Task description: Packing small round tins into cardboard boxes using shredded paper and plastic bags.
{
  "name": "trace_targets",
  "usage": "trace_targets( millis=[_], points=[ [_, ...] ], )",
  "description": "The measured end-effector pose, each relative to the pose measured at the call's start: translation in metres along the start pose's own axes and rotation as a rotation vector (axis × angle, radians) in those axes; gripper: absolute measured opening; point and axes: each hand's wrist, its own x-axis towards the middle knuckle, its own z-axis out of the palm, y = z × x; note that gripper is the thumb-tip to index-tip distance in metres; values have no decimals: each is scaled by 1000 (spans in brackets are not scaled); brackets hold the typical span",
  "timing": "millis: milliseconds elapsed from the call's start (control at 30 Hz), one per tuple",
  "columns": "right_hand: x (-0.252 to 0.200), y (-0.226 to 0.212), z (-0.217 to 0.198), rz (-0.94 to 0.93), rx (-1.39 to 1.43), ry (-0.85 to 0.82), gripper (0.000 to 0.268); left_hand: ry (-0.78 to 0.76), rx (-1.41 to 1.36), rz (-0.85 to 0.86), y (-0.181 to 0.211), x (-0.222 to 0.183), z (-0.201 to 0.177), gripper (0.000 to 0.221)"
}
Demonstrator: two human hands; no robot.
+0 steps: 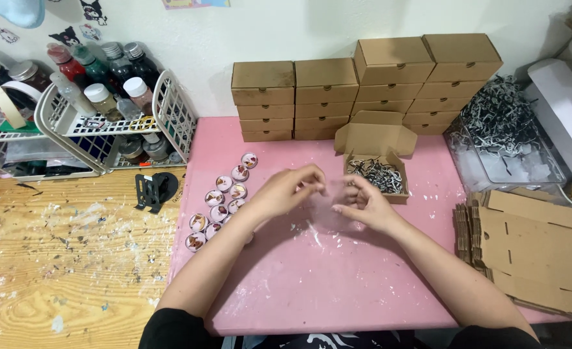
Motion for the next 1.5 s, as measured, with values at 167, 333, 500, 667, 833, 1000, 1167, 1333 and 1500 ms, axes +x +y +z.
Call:
trace_targets(
  millis=[167,333,500,667,833,1000,1167,1333,1500],
  points=[
    [0,28,-4,178,-192,-205,18,81,-122,-52,-18,4,-20,13],
    [-1,25,19,309,-31,-246,22,212,-90,-43,-35,2,-31,15],
    [6,-12,86,-57,-847,-325,41,477,-97,-141,-20,-1,-48,15],
    [39,23,136,-218,-901,-323,79,495,-98,-89,-37,5,-43,14],
    [56,28,165,-221,-914,-300,79,493,-102,-55,-52,6,-41,13],
    [47,21,157,-222,-776,-253,55,485,-141,-75,-58,8,-40,13],
    [34,14,118,-139,-486,-189,44,440,-166,-107,-72,10,-36,13],
    [14,-3,42,-43,-191,-42,56,232,-260,-212,-79,8,-26,13],
    [-8,-19,-10,-41,85,131,55,-61,-270,-192,-77,7,-3,9]
  ],
)
